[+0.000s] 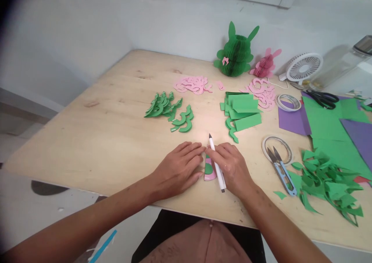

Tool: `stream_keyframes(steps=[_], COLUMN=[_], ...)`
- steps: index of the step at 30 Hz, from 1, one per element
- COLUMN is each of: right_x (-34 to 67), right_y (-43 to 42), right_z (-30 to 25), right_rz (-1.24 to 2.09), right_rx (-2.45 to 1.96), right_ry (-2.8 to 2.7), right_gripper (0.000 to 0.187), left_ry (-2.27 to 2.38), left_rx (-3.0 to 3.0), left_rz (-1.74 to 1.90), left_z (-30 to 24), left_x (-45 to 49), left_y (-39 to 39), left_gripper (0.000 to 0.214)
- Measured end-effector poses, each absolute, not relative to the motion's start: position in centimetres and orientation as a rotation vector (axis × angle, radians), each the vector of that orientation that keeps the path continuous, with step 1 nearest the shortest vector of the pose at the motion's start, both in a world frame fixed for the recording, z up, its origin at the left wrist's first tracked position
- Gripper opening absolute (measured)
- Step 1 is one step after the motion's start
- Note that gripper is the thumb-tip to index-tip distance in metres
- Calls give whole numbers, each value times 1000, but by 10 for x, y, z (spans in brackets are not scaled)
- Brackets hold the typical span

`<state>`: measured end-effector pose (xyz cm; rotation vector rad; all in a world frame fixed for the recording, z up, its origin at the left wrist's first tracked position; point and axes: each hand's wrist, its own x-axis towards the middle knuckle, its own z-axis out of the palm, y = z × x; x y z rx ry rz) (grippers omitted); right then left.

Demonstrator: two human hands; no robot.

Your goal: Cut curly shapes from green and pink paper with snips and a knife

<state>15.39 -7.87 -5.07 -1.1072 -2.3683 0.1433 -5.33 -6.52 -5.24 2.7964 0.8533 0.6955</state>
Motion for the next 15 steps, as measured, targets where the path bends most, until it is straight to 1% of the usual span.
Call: stream_keyframes(steps=[3, 15], right_x=[154, 154], right_y=[-79, -79], right_z=[-51, -50], right_rz=[147, 163], right_rx=[-1104, -1128], right_ry=[-2376, -2371], right_gripper=[39, 30], left_ry=[854, 834], left_rx=[2810, 2799], left_rz=[701, 675], left_z=[-56, -57], left_x=[-52, -54], left_y=[-64, -64], left_gripper=[25, 25])
